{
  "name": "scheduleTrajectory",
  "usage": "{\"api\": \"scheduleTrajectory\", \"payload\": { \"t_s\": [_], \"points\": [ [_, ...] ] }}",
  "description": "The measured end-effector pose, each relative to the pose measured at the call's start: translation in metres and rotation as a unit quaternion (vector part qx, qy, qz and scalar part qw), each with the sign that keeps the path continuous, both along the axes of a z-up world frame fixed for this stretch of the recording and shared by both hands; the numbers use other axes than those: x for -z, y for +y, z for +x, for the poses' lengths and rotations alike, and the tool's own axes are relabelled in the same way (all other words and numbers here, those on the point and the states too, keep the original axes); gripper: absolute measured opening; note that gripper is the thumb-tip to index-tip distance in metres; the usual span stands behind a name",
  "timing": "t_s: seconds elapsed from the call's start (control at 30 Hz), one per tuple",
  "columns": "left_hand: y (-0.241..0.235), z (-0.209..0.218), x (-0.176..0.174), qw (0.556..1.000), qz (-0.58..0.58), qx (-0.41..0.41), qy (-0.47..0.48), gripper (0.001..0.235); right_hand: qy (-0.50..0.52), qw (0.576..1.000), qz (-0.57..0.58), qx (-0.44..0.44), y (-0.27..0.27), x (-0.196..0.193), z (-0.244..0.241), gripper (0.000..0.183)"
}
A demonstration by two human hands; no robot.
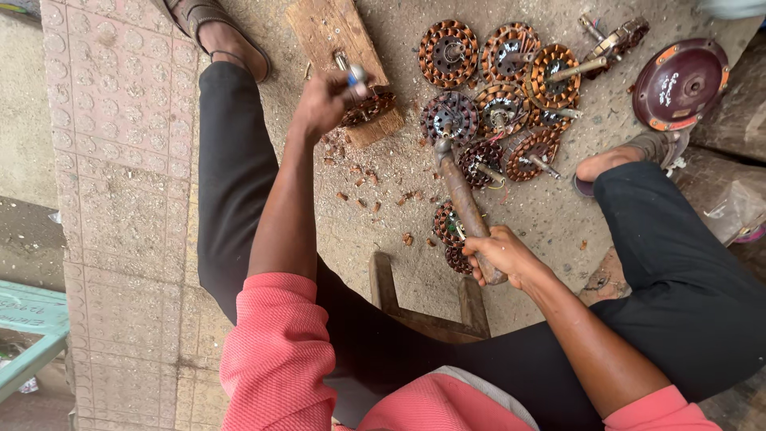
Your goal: The person uses a hammer and a chisel to strike and separate components of several small electric motor stators placed on a wooden block. The person repeatedly hammers the stators to dislodge parts, working on multiple units one at a time.
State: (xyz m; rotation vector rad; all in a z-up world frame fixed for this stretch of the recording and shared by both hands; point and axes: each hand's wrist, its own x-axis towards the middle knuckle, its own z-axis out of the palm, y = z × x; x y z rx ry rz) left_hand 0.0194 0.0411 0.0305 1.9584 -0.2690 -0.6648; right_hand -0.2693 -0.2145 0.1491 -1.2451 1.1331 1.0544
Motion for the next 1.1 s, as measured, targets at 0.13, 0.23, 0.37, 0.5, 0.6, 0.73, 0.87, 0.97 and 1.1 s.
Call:
{"api": "scheduleTrajectory", "payload": {
  "t_s": [0.13,0.23,0.37,0.5,0.6,0.73,0.87,0.97,1.1],
  "points": [
    [0.009,-0.001,-0.002,0.994,-0.089,-0.023,0.067,0.017,0.008,1.000,-0.009,-0.016,0.001,0.003,-0.003,0.020],
    [0.013,0.004,-0.006,0.998,-0.018,-0.047,0.033,0.015,0.005,0.999,-0.015,-0.031,0.005,0.007,-0.004,0.021],
    [0.008,0.004,-0.015,0.999,0.036,-0.005,-0.022,0.017,0.013,0.999,-0.023,-0.025,0.007,0.007,-0.001,0.021],
    [0.002,0.003,-0.020,0.993,0.113,0.012,-0.016,0.020,0.014,0.999,-0.026,-0.030,0.004,0.005,0.001,0.018],
    [0.002,0.000,-0.014,0.987,0.160,0.003,0.026,0.022,0.014,0.999,-0.028,-0.035,0.005,0.007,0.000,0.019],
    [-0.002,-0.017,0.007,0.973,0.214,0.066,-0.059,0.022,0.010,0.997,-0.033,-0.062,0.010,-0.003,0.004,0.015],
    [-0.003,-0.026,0.016,0.990,0.079,-0.001,-0.120,0.020,-0.053,0.997,0.047,-0.019,0.009,-0.065,0.046,0.019],
    [-0.005,-0.032,0.025,0.987,0.014,0.001,-0.157,0.028,-0.167,0.980,0.103,-0.033,0.006,-0.132,0.067,0.023],
    [-0.007,-0.029,0.040,0.992,0.037,0.024,-0.121,0.016,-0.369,0.921,0.082,-0.095,0.027,-0.170,0.091,0.019]
  ]
}}
